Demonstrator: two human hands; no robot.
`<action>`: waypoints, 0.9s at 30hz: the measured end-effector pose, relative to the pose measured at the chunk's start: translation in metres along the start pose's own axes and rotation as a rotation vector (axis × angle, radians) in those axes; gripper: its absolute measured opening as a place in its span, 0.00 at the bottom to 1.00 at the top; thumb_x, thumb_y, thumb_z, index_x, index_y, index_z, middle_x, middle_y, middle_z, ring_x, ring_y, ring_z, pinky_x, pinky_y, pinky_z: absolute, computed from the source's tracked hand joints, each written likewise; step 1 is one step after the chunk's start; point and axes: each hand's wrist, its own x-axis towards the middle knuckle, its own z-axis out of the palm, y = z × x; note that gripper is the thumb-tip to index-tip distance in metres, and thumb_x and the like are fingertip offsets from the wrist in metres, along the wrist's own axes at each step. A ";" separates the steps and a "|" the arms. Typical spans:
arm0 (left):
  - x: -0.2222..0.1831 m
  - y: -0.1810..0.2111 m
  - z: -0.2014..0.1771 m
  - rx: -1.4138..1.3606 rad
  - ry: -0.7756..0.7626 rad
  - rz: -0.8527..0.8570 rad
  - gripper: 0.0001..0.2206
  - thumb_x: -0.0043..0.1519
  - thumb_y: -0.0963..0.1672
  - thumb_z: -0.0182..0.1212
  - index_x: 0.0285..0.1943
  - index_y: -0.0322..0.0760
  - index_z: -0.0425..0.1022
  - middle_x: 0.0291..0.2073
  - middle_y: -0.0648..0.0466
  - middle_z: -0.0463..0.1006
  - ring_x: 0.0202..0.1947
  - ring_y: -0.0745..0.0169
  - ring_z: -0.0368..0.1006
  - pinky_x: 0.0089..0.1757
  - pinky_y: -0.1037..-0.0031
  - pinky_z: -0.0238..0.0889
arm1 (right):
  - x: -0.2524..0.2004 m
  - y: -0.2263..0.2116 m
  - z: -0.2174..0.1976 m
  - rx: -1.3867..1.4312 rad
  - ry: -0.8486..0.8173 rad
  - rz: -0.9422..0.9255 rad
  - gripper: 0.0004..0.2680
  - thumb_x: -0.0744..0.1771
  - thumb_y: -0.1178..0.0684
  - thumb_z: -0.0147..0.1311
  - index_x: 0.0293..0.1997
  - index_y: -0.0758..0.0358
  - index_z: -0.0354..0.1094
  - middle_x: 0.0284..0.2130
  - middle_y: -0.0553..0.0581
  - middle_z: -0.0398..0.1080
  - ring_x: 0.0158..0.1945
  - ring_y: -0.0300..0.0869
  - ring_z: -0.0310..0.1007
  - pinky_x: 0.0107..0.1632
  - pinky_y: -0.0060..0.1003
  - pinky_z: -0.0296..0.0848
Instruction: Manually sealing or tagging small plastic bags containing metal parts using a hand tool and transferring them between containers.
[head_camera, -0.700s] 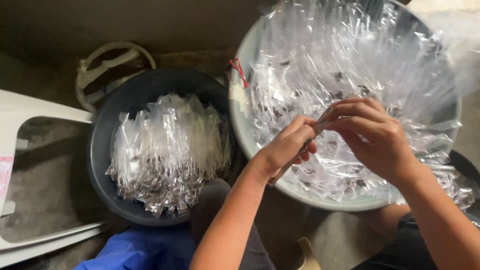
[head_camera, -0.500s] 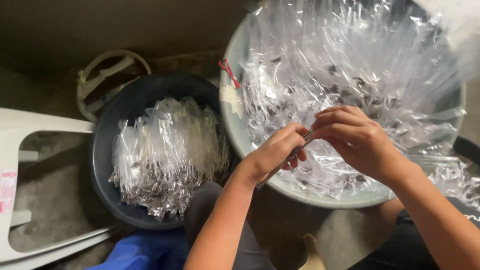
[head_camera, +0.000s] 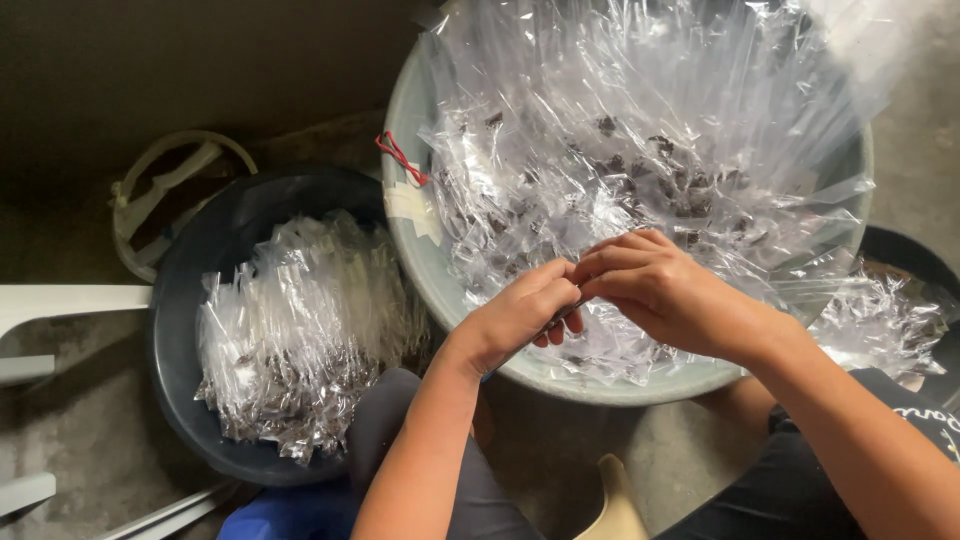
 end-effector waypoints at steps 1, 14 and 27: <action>0.002 -0.001 0.000 0.001 -0.002 -0.003 0.11 0.58 0.46 0.44 0.44 0.38 0.66 0.31 0.50 0.74 0.28 0.64 0.62 0.33 0.74 0.55 | -0.002 0.001 0.000 0.001 0.002 0.003 0.08 0.70 0.57 0.47 0.48 0.61 0.74 0.49 0.52 0.76 0.55 0.47 0.73 0.57 0.44 0.61; 0.056 -0.066 -0.014 -0.246 0.246 0.382 0.13 0.70 0.48 0.55 0.51 0.33 0.73 0.22 0.50 0.75 0.18 0.68 0.71 0.23 0.82 0.67 | -0.021 0.035 0.026 0.416 0.200 0.566 0.18 0.64 0.55 0.63 0.59 0.64 0.66 0.50 0.69 0.75 0.58 0.61 0.74 0.58 0.56 0.71; 0.032 -0.018 0.009 0.219 0.387 0.850 0.23 0.63 0.42 0.68 0.68 0.42 0.71 0.63 0.48 0.70 0.66 0.55 0.67 0.61 0.63 0.62 | -0.031 0.021 -0.015 1.141 0.715 0.592 0.19 0.66 0.49 0.62 0.58 0.74 0.71 0.30 0.60 0.75 0.31 0.45 0.80 0.34 0.29 0.73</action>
